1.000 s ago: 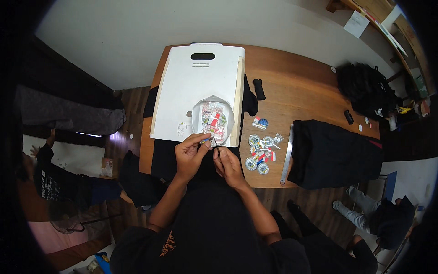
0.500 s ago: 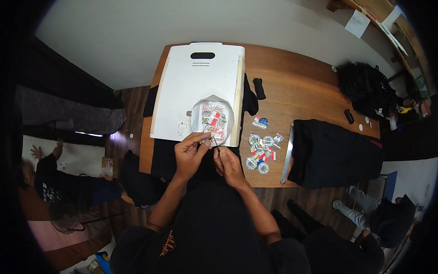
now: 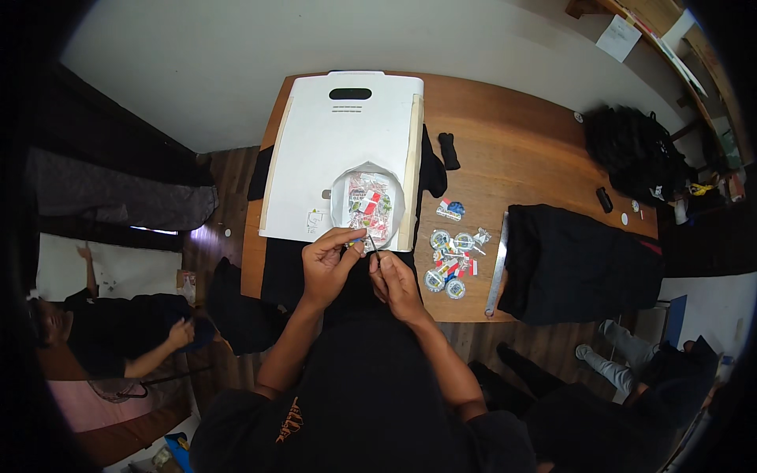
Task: Cutting small labels or garment tags with scissors at a workbench.
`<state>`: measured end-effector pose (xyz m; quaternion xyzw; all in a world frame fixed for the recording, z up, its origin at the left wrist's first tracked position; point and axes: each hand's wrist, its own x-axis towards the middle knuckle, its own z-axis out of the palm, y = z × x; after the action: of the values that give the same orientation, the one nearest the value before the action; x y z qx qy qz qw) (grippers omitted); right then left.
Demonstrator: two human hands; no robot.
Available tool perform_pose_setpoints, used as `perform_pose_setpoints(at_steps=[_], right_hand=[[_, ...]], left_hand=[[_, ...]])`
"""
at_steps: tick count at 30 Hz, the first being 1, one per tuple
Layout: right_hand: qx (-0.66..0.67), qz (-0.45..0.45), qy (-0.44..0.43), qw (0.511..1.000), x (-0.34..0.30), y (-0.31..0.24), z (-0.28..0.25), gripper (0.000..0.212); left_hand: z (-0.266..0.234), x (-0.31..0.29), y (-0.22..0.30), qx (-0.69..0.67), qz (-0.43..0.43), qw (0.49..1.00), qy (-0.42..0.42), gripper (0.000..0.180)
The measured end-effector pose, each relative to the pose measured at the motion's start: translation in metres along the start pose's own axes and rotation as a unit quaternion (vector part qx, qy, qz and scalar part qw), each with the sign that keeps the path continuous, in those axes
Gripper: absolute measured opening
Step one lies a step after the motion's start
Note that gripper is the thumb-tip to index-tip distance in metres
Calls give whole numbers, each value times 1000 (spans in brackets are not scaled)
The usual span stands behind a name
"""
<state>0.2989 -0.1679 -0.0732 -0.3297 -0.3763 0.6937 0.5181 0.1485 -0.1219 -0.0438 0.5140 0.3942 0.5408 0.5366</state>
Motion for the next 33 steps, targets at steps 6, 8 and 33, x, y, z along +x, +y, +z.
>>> perform_pose_setpoints(at_steps=[6, 8, 33], right_hand=[[-1, -10, -4, 1000, 2, 1, -1, 38], [-5, -17, -8, 1000, 2, 1, -1, 38], [-101, -54, 94, 989, 31, -18, -8, 44]], left_hand=[[0, 0, -2, -18, -21, 1000, 10, 24], [0, 1, -2, -21, -25, 999, 10, 24], [3, 6, -5, -3, -18, 1000, 8, 43]])
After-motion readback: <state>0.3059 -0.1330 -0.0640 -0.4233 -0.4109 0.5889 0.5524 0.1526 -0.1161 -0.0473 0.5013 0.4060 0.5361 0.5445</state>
